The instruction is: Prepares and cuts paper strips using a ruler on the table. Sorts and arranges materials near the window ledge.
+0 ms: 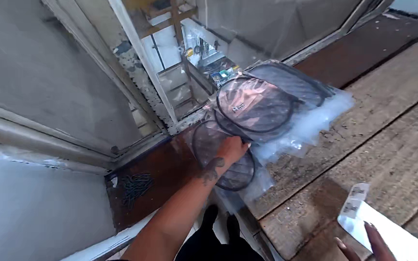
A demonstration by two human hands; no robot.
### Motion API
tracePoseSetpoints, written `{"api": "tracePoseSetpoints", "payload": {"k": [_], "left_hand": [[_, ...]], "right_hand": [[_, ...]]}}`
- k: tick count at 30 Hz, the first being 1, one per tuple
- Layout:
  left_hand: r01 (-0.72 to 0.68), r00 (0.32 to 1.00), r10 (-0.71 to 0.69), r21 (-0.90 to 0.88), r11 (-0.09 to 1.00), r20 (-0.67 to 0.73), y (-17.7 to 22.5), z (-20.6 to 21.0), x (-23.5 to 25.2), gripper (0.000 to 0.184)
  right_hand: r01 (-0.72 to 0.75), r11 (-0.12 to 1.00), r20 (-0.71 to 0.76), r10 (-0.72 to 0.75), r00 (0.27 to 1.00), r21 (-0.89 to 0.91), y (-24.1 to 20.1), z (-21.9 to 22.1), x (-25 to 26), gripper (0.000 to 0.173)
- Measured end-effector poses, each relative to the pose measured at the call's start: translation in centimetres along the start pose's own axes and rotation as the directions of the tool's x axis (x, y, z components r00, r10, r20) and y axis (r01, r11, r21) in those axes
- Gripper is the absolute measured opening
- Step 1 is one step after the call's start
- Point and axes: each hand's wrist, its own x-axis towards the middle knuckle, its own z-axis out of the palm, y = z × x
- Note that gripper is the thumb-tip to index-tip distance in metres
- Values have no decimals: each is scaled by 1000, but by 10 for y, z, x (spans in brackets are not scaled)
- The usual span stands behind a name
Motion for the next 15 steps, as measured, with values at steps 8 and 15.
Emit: {"api": "tracePoseSetpoints", "payload": {"k": [8, 15], "left_hand": [[384, 809, -239, 175, 907, -537, -258, -112, -78, 42], [291, 829, -183, 128, 948, -529, -304, -123, -81, 29]], "right_hand": [[-99, 995, -22, 99, 995, -15, -26, 21, 2, 86], [-136, 990, -223, 139, 965, 29, -26, -12, 13, 77]]}}
